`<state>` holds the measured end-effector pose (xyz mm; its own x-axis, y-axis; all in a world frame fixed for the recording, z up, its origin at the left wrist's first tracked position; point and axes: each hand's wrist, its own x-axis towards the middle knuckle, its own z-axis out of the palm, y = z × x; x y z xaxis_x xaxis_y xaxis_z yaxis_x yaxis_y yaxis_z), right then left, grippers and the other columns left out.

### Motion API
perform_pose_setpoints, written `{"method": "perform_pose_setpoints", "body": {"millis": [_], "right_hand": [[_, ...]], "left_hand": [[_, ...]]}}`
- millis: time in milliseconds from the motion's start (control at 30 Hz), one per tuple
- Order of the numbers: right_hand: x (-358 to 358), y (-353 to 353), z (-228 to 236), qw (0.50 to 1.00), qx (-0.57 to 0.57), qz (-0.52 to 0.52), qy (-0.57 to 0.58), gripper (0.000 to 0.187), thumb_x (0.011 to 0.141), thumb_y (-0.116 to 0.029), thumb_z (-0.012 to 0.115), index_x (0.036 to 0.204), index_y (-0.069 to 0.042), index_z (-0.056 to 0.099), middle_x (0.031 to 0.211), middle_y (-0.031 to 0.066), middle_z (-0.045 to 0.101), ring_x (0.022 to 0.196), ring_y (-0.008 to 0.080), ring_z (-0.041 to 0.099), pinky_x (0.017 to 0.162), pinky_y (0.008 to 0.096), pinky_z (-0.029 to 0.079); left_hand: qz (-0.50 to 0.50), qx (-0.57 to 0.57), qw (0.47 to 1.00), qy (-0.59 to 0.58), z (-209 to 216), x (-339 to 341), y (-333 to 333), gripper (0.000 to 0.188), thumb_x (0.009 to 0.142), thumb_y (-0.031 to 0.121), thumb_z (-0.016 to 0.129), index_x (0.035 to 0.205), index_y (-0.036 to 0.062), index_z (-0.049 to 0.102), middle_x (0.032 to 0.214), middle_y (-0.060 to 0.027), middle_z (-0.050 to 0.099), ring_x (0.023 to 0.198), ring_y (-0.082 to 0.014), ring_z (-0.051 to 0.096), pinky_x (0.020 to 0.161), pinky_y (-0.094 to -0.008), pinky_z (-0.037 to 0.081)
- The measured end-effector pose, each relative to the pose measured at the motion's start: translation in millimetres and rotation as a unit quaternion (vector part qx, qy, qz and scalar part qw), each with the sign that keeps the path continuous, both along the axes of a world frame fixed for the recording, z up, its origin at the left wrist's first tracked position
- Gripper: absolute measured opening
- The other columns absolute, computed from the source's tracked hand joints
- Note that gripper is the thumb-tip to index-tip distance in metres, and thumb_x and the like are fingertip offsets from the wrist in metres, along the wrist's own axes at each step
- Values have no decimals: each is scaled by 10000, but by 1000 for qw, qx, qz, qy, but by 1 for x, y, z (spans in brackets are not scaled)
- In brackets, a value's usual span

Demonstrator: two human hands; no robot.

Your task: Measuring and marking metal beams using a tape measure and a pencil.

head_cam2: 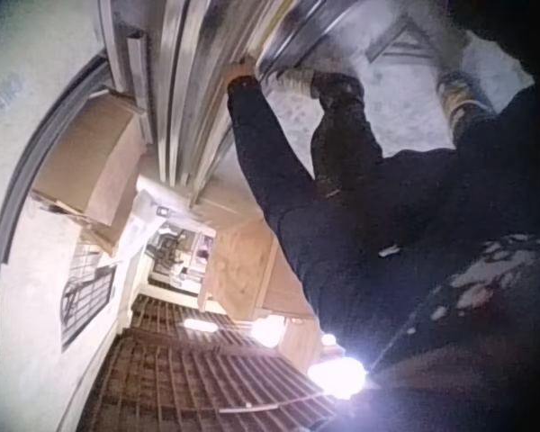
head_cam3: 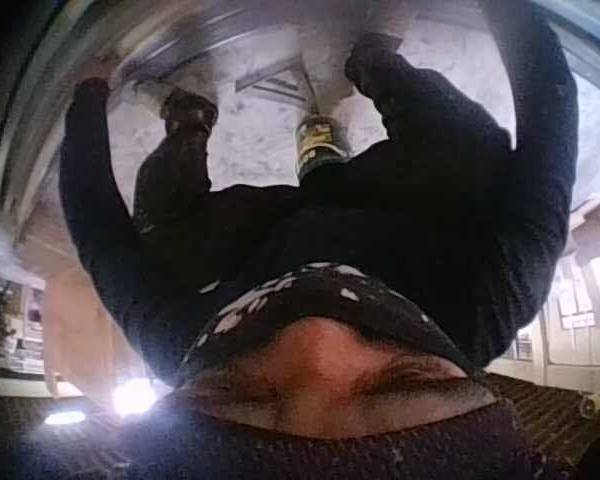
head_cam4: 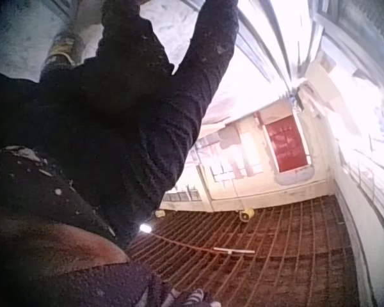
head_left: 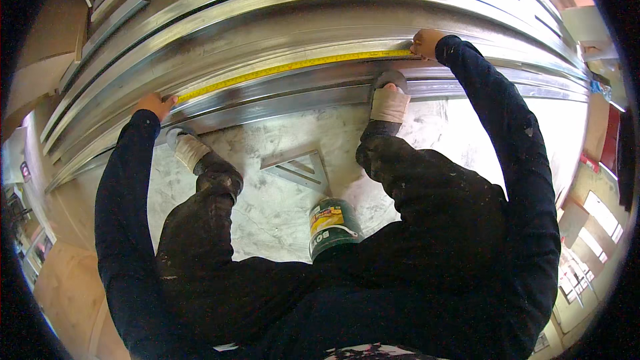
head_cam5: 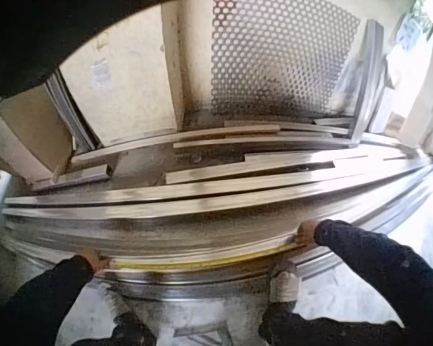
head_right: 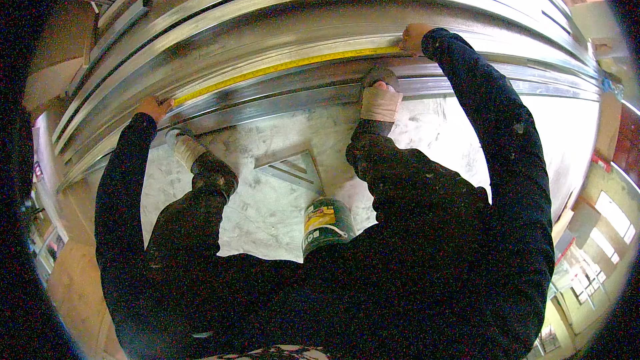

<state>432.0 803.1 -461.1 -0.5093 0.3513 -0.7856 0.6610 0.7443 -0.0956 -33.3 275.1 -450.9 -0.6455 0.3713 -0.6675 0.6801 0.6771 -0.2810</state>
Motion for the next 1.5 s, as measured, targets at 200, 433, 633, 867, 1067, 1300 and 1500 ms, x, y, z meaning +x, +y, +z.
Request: {"method": "perform_pose_setpoints", "body": {"millis": [200,433,633,867,1067,1300,1500], "right_hand": [[-4,1,2,1000,-5,16,-19,407,849,-434,653,862,-33,725,707,122,707,669,260,696,682,406,553],[-8,-8,12,1000,6,-20,-6,332,900,-326,599,833,-15,693,670,110,690,613,213,681,657,365,532],[-11,-9,15,999,9,-24,-29,338,898,-331,603,827,-14,696,658,107,685,619,212,683,667,371,532],[-6,-4,6,1000,-5,10,-7,382,879,-388,609,814,-29,722,687,124,700,640,276,687,668,424,553],[-5,-3,3,1000,0,-4,-10,366,879,-375,606,830,-32,722,708,129,704,669,281,691,686,423,548],[-6,-4,5,1000,-9,-4,4,343,875,-359,618,850,-32,717,720,136,702,702,297,690,721,432,540],[-8,-6,6,999,-28,-43,15,314,864,-352,642,866,-47,716,723,155,695,711,309,687,727,442,537]], "left_hand": [[3,13,1000,-14,1,0,-1,702,851,654,538,1042,-2,699,1044,-237,683,1004,-383,656,869,-464,508],[20,36,999,0,5,3,-1,701,836,660,556,1010,-4,692,1029,-245,679,982,-388,656,867,-457,504],[16,39,999,14,7,7,1,715,834,665,554,1049,-3,691,1061,-248,675,1012,-389,650,887,-457,501],[5,28,999,23,5,5,0,741,834,693,537,1068,8,693,1081,-230,678,1027,-372,652,895,-456,503],[7,22,1000,10,2,3,-1,746,833,710,526,1036,13,700,1049,-222,687,1009,-368,657,873,-457,509],[6,61,998,-1,-4,-8,-16,738,822,707,548,1001,8,703,963,-232,694,943,-378,672,844,-442,513],[-38,152,981,-117,-10,-42,-48,466,802,479,711,812,19,638,735,-135,649,681,-254,611,652,-381,468]]}}
